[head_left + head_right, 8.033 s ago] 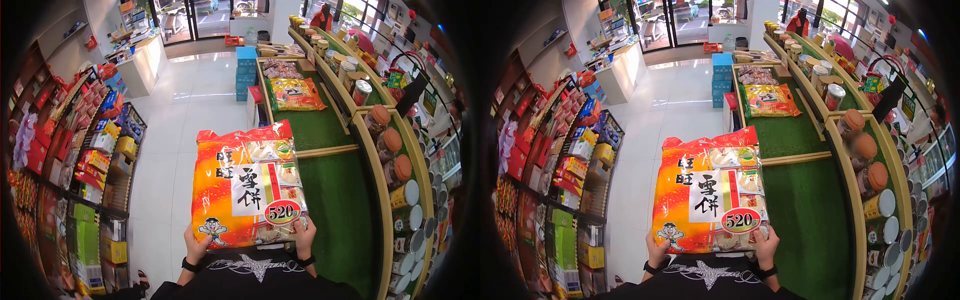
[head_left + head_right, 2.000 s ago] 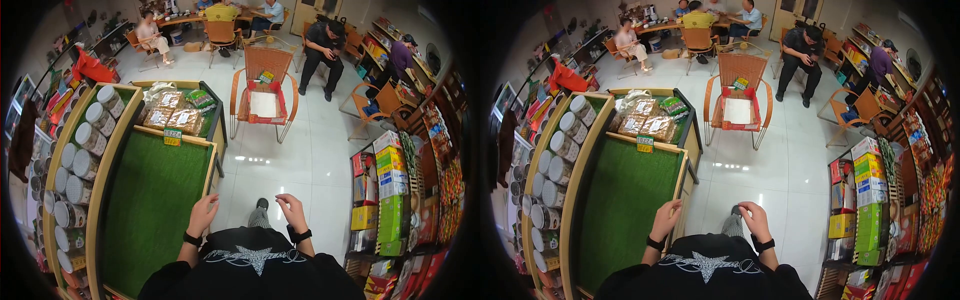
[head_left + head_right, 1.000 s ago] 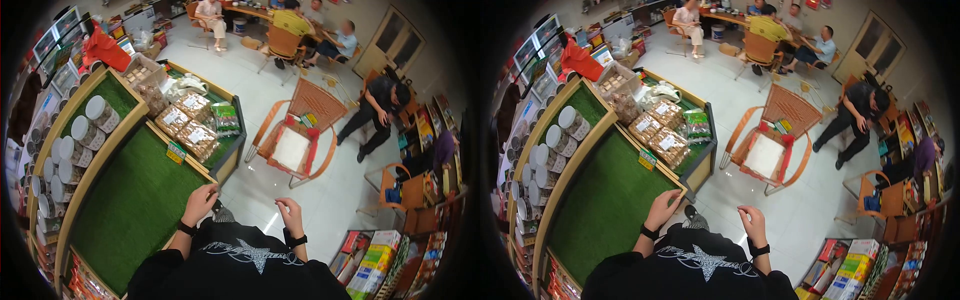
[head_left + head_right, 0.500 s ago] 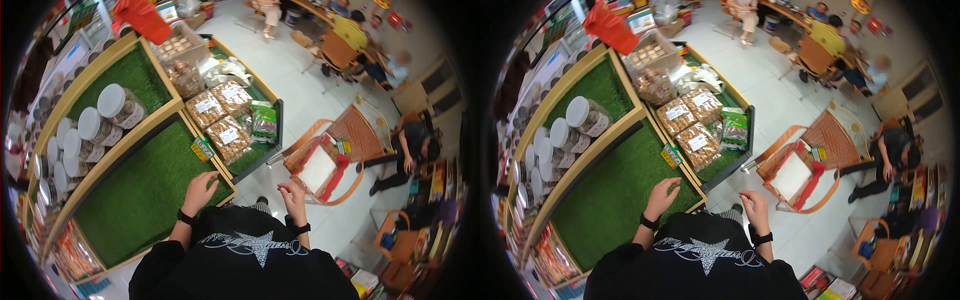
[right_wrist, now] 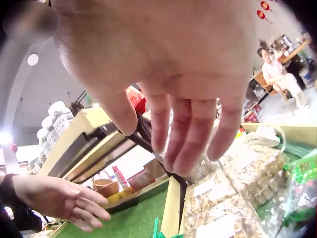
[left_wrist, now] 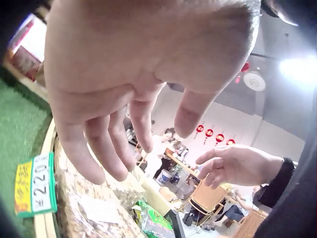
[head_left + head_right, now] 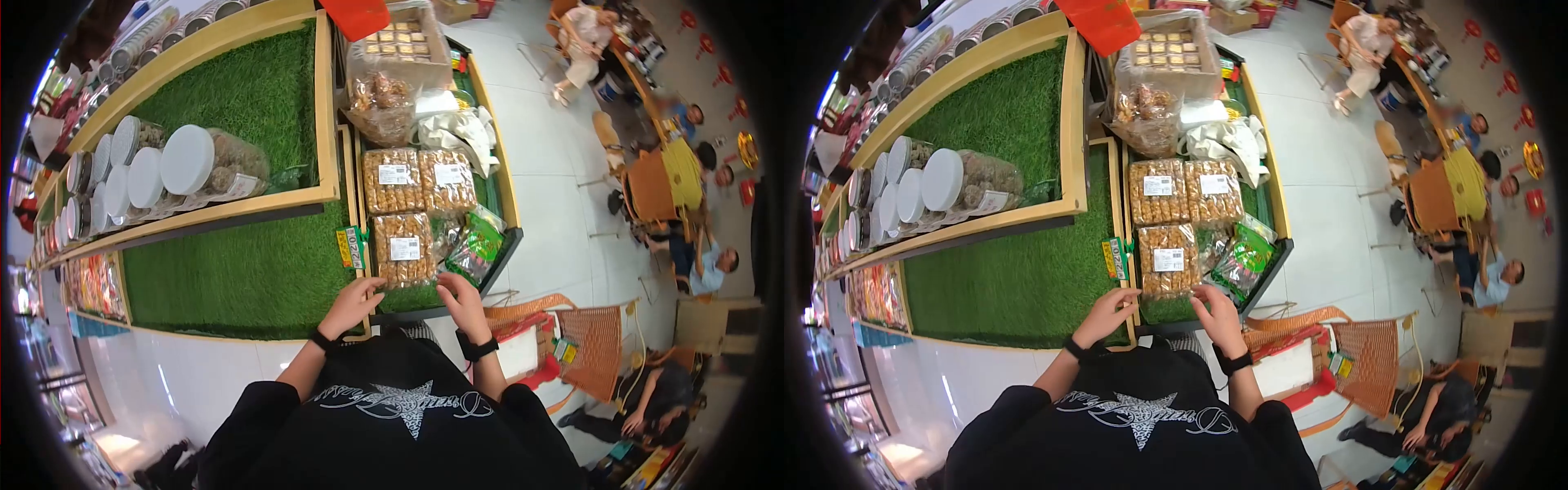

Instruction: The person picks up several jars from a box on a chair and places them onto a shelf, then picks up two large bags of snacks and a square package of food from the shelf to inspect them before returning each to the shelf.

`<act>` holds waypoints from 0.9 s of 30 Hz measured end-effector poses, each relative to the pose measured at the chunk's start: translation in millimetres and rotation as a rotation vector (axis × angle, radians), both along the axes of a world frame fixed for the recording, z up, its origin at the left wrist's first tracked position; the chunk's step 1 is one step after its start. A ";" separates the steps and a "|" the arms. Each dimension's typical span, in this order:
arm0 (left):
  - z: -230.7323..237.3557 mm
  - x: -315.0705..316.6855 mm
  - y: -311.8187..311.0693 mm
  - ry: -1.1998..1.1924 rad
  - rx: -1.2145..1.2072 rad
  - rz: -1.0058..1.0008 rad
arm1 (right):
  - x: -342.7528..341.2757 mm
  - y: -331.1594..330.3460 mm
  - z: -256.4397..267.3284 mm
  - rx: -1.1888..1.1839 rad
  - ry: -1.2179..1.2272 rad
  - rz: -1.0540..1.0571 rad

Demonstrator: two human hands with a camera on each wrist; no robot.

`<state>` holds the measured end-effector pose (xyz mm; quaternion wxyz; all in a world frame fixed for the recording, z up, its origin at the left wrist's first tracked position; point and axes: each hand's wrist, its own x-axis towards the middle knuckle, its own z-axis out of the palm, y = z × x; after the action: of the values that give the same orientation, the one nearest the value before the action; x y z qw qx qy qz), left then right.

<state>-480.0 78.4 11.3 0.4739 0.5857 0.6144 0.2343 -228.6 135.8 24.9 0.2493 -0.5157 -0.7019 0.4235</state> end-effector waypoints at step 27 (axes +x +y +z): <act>-122.6 50.9 45.5 -0.459 -0.870 0.536 | 33.7 109.1 -142.2 -1.110 0.080 0.076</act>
<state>-429.1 123.9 -111.2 0.7173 0.0934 0.6630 0.1928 -194.8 244.9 -117.4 -0.0487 -0.5276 -0.3814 0.7575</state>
